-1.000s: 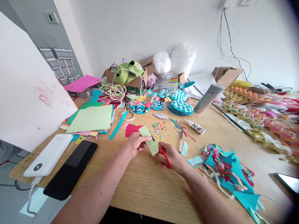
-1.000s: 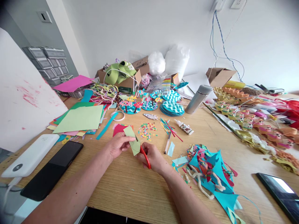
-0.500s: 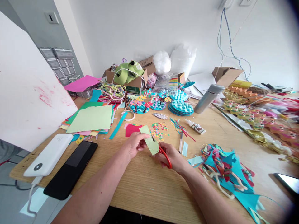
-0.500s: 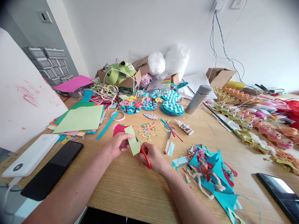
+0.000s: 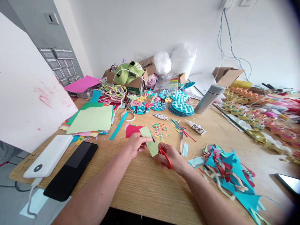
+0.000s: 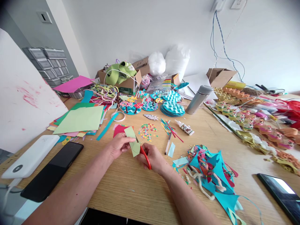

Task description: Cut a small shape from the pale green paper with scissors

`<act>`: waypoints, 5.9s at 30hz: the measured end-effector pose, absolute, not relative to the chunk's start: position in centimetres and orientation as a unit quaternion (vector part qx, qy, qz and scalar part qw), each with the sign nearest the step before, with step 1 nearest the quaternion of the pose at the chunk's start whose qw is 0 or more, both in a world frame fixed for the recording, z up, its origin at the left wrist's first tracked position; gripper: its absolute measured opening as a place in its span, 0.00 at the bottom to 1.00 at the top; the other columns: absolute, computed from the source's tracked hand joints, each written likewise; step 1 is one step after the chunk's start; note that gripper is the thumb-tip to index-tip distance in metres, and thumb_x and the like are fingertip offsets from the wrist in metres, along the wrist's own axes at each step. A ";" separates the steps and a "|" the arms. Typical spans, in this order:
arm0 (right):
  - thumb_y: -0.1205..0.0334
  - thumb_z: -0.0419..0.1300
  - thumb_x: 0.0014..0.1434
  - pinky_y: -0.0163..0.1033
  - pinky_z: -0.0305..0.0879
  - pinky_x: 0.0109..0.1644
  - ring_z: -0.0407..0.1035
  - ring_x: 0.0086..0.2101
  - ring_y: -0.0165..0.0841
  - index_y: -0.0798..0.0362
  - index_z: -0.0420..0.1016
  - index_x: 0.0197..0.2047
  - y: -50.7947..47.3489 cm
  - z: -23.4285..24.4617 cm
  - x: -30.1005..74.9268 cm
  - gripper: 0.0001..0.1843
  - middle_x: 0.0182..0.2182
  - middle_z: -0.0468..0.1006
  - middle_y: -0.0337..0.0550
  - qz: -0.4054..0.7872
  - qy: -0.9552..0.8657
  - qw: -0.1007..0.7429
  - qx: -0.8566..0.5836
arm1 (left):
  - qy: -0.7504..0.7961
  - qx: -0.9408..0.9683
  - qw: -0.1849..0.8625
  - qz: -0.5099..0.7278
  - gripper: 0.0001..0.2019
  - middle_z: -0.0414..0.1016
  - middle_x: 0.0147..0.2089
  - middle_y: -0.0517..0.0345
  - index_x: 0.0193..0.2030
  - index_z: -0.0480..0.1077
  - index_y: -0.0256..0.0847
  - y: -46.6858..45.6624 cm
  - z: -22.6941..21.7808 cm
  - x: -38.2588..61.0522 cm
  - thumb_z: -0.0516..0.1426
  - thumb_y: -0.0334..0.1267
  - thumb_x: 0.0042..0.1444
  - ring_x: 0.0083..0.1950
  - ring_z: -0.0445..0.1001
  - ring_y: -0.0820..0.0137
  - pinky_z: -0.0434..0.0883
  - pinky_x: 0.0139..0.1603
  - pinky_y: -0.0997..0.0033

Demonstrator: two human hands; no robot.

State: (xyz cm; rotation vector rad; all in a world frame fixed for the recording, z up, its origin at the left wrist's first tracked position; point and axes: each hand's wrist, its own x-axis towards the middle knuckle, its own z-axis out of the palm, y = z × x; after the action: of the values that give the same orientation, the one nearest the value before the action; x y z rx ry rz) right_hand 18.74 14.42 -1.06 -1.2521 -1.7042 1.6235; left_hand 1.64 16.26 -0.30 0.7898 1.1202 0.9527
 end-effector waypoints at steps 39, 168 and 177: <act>0.55 0.64 0.48 0.29 0.49 0.17 0.57 0.14 0.23 0.52 0.60 0.26 14.4 -0.5 18.8 0.16 0.14 0.64 0.28 0.589 -0.626 0.248 -0.448 | 0.443 0.344 0.714 0.419 0.08 0.74 0.27 0.53 0.26 0.74 0.36 16.2 -0.8 1.5 0.66 0.33 0.36 0.27 0.69 0.73 0.64 0.25 0.76; 0.38 0.58 0.52 0.31 0.46 0.17 0.56 0.13 0.24 0.51 0.58 0.25 14.1 -0.2 18.7 0.25 0.12 0.64 0.30 0.586 -0.640 0.233 -0.439 | 0.456 0.352 0.651 0.494 0.14 0.71 0.23 0.63 0.29 0.66 0.38 16.5 -0.3 0.9 0.66 0.30 0.36 0.22 0.67 0.78 0.61 0.22 0.78; 0.39 0.59 0.52 0.30 0.45 0.17 0.56 0.12 0.23 0.51 0.58 0.25 14.2 -0.6 18.8 0.24 0.12 0.63 0.29 0.591 -0.639 0.230 -0.435 | 0.458 0.353 0.648 0.497 0.12 0.71 0.22 0.63 0.28 0.67 0.38 16.6 -0.3 1.0 0.65 0.29 0.36 0.21 0.67 0.78 0.61 0.21 0.79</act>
State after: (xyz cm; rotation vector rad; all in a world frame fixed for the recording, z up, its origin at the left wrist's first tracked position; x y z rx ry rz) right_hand 18.77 14.23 -0.57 -1.1955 -1.7581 1.6267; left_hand 0.97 16.56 -0.29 0.8017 1.0412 1.1293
